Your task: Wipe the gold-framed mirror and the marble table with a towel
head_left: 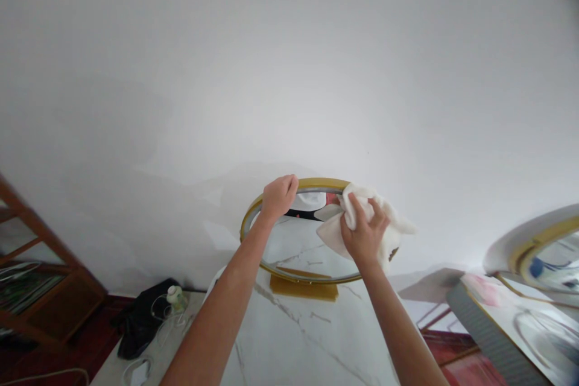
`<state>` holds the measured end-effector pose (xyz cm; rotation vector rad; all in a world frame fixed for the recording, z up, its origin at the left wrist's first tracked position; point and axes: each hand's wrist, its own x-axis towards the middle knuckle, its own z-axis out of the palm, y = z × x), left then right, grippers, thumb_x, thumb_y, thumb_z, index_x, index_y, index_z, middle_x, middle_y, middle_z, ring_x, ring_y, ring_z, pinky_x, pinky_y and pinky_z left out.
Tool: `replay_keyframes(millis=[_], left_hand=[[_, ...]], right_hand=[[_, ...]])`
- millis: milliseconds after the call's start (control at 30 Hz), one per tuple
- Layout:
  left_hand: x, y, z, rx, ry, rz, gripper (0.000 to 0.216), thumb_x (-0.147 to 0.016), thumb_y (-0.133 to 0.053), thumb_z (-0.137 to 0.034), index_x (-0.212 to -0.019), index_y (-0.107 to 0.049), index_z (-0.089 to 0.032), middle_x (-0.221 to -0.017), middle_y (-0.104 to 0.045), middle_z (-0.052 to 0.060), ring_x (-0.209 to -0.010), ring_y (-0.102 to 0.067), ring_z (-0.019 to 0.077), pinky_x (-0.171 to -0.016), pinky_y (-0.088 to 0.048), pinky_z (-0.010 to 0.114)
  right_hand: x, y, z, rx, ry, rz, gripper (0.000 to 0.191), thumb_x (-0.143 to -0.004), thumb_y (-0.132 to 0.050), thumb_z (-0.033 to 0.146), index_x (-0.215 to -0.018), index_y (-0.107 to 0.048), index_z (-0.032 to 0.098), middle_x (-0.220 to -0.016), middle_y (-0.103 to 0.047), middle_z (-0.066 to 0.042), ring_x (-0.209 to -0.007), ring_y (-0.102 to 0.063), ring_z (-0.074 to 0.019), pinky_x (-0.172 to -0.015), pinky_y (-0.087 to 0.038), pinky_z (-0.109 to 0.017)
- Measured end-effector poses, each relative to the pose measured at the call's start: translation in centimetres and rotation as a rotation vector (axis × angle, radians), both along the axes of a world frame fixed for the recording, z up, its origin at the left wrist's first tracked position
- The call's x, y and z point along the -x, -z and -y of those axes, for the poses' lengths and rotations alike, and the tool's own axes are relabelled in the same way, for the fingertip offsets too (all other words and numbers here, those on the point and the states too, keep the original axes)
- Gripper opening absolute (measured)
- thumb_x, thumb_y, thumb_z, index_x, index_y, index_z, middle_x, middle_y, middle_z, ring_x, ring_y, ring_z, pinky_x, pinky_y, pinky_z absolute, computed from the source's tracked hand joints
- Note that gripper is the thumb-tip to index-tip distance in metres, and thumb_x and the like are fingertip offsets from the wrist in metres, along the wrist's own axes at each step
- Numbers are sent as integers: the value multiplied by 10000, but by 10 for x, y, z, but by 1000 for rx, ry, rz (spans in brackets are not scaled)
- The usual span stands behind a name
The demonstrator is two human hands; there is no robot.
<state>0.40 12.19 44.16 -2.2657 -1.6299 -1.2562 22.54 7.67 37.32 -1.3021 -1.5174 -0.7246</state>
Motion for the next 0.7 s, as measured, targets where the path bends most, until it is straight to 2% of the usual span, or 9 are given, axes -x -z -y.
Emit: replay_keyframes(millis=[133, 233, 300, 400, 533, 600, 700], left_hand=[[7, -2, 1, 17, 38, 5, 467, -958, -169, -406, -778, -556, -218, -735, -599, 9, -721, -545, 147, -670, -351, 252], [23, 9, 3, 45, 104, 91, 474, -958, -154, -409, -857, -573, -212, -818, -618, 18, -811, -561, 145, -766, -383, 261], [38, 29, 4, 56, 131, 256, 454, -953, -172, -411, -941, -579, -211, -947, -624, 36, -944, -550, 157, -879, -371, 296], [59, 74, 7, 79, 104, 596, 418, -933, -239, -464, -1006, -572, -223, -1038, -601, 45, -1048, -513, 170, -996, -317, 341], [79, 129, 11, 110, 47, 743, 488, -918, -194, -531, -1111, -503, -207, -1143, -550, 77, -1146, -460, 182, -1045, -292, 366], [85, 146, 13, 139, 40, 792, 521, -901, -195, -575, -1130, -488, -210, -1158, -540, 78, -1166, -447, 186, -1055, -290, 366], [91, 159, 12, 189, 50, 846, 553, -872, -214, -635, -1101, -504, -223, -1123, -555, 72, -1145, -465, 193, -1043, -312, 359]], right_hand=[[7, -5, 2, 24, -25, 51, 497, -813, -573, 265, -1296, -465, 319, -1318, -321, -112, -1210, -357, -304, -978, -331, -523], [11, -7, 4, 34, -33, 97, 514, -806, -581, 262, -1299, -458, 338, -1331, -310, -106, -1199, -361, -309, -978, -330, -529], [14, -7, 6, 49, -35, 108, 527, -803, -585, 261, -1305, -451, 348, -1338, -306, -102, -1193, -362, -311, -978, -332, -531], [21, -5, 6, 77, -44, 137, 529, -804, -585, 266, -1306, -447, 364, -1338, -308, -93, -1180, -366, -309, -971, -343, -523], [39, -4, 6, 91, -60, 223, 548, -810, -578, 285, -1322, -415, 391, -1314, -339, -88, -1148, -378, -312, -943, -359, -520], [53, -6, 7, 94, -62, 264, 564, -812, -574, 302, -1336, -389, 403, -1309, -353, -85, -1132, -383, -315, -931, -363, -513], [79, -15, 9, 105, -61, 320, 608, -808, -573, 317, -1360, -338, 415, -1334, -355, -81, -1124, -377, -327, -916, -366, -503]])
